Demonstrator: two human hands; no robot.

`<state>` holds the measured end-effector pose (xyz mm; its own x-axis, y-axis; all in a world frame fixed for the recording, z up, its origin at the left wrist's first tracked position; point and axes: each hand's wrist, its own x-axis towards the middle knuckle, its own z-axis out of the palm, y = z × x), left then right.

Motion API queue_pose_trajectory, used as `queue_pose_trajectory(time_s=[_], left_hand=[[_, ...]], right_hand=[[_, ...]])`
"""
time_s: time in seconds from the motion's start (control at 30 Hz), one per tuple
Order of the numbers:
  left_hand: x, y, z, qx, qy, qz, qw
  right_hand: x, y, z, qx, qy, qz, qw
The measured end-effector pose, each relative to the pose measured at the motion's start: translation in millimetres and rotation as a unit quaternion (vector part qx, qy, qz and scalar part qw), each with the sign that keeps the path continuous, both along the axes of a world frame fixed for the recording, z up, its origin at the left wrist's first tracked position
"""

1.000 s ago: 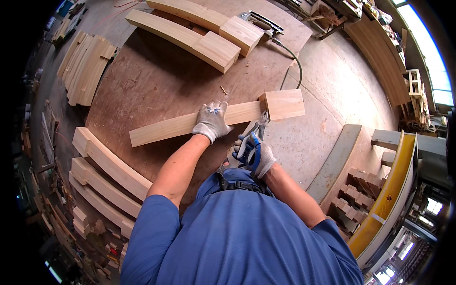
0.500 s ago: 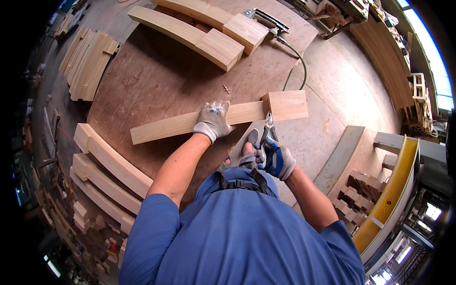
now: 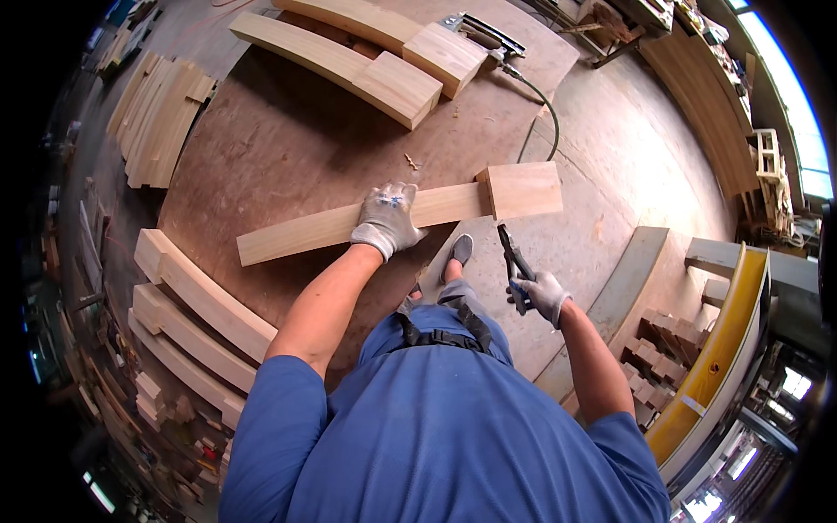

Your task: The person assembles wooden frames by joining curved and straight wooden pieces on a workbench. They use a pneumatic nail gun to fasten the pieces together, repeatedly picking up components, aligning them, and nailing them into place.

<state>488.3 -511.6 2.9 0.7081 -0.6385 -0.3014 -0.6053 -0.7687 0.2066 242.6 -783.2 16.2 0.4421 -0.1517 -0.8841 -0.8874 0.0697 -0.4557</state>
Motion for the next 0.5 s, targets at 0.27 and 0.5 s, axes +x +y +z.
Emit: queue_pose_trajectory(time_s=[0.27,0.5], left_hand=[[1,0,1,0.01,0.01,-0.001,1.0],[0,2,0,-0.012,-0.006,0.001,1.0]], right_hand=[[3,23,24,0.103,-0.018,-0.067,0.992],[39,73,-2,0.366,-0.016,-0.252,0.896]])
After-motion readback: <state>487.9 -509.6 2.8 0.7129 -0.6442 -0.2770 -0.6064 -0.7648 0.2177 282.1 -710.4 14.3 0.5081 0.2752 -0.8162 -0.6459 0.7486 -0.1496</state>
